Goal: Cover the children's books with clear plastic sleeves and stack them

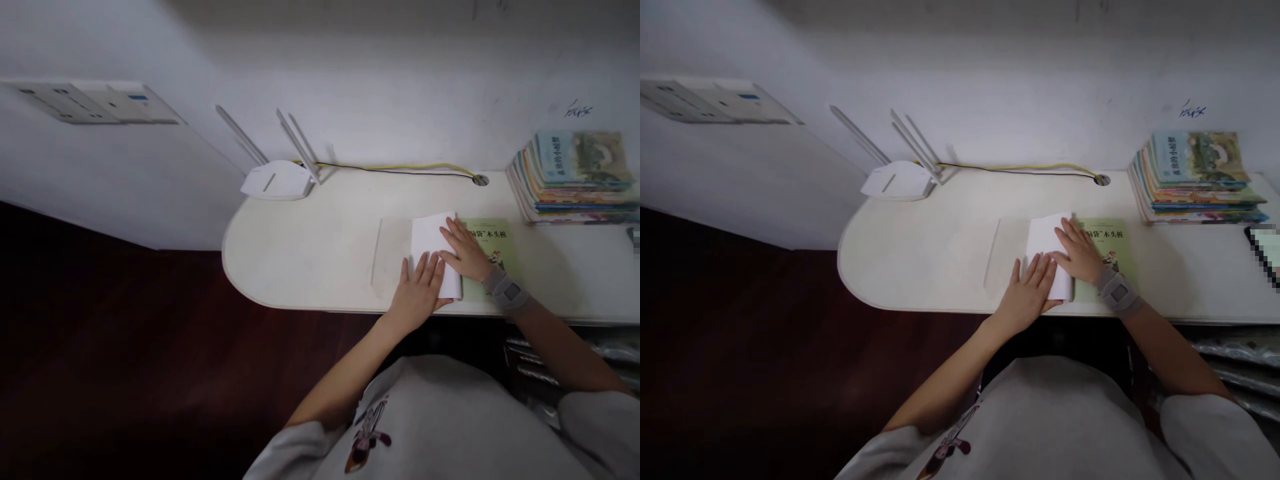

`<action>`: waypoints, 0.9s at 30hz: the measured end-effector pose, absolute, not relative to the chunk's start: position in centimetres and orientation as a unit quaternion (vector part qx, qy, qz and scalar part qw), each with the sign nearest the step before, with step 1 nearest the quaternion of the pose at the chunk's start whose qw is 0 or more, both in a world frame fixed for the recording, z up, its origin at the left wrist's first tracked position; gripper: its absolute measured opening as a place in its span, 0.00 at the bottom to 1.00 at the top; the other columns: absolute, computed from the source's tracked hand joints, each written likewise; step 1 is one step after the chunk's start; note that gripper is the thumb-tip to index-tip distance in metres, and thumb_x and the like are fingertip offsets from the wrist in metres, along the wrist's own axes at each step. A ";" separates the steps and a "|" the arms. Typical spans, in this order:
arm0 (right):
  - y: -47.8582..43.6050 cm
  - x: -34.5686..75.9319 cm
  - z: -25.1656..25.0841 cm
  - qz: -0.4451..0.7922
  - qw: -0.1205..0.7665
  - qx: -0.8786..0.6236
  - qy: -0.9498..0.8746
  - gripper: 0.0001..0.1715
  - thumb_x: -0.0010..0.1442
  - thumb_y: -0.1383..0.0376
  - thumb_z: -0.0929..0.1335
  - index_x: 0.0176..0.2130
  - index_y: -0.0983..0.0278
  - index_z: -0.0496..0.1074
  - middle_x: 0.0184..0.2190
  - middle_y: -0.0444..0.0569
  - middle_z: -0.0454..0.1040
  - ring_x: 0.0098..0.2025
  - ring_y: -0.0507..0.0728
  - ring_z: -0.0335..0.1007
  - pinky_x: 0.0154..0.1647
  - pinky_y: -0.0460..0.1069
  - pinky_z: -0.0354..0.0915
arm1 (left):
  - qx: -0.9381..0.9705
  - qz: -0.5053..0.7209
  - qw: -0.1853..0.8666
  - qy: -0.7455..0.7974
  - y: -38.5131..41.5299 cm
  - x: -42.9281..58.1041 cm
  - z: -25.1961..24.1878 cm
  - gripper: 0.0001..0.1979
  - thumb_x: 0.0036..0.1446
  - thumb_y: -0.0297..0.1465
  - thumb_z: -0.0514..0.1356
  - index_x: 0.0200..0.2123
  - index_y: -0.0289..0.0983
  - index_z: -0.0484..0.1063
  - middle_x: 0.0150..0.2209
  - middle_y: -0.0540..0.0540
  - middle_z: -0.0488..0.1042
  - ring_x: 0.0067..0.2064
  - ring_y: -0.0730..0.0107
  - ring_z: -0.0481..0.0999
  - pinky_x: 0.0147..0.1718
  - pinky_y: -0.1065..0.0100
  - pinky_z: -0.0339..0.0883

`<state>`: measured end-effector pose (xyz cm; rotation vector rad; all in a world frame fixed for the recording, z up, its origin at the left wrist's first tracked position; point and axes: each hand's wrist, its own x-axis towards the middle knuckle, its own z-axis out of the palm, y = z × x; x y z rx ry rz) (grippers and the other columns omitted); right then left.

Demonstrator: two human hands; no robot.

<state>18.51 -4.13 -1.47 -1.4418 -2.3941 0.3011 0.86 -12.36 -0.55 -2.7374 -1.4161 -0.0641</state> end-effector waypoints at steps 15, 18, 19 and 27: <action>-4.5 16.8 -1.3 0.070 0.098 -0.515 -0.849 0.34 0.63 0.57 0.58 0.65 0.66 0.52 0.68 0.55 0.45 0.70 0.63 0.35 0.66 0.63 0.44 | -0.891 -0.026 0.028 -0.452 -13.5 -0.8 -1.8 0.27 0.66 0.38 0.46 0.66 0.33 0.50 0.66 0.36 0.51 0.67 0.56 0.50 0.61 0.45 0.50; -4.7 16.8 -1.2 0.068 0.088 -0.500 -0.859 0.34 0.64 0.56 0.57 0.65 0.67 0.53 0.68 0.55 0.46 0.69 0.64 0.36 0.66 0.63 0.43 | -0.890 -0.032 0.030 -0.454 -13.7 -0.9 -2.0 0.28 0.66 0.39 0.46 0.65 0.33 0.51 0.66 0.37 0.52 0.67 0.55 0.51 0.61 0.46 0.50; -4.8 16.8 -1.2 0.064 0.084 -0.495 -0.862 0.33 0.65 0.56 0.56 0.65 0.67 0.54 0.68 0.55 0.47 0.69 0.63 0.37 0.66 0.63 0.42 | -0.889 -0.033 0.030 -0.456 -13.8 -1.0 -2.0 0.28 0.66 0.40 0.46 0.65 0.33 0.52 0.66 0.37 0.52 0.67 0.55 0.51 0.61 0.46 0.50; -4.9 16.2 -2.0 0.017 0.068 -0.486 -0.871 0.36 0.66 0.50 0.53 0.65 0.67 0.53 0.67 0.59 0.49 0.69 0.64 0.39 0.66 0.65 0.40 | -0.881 -0.031 0.014 -0.473 -14.1 0.3 -1.5 0.37 0.63 0.50 0.43 0.63 0.27 0.55 0.64 0.30 0.53 0.66 0.49 0.53 0.60 0.44 0.50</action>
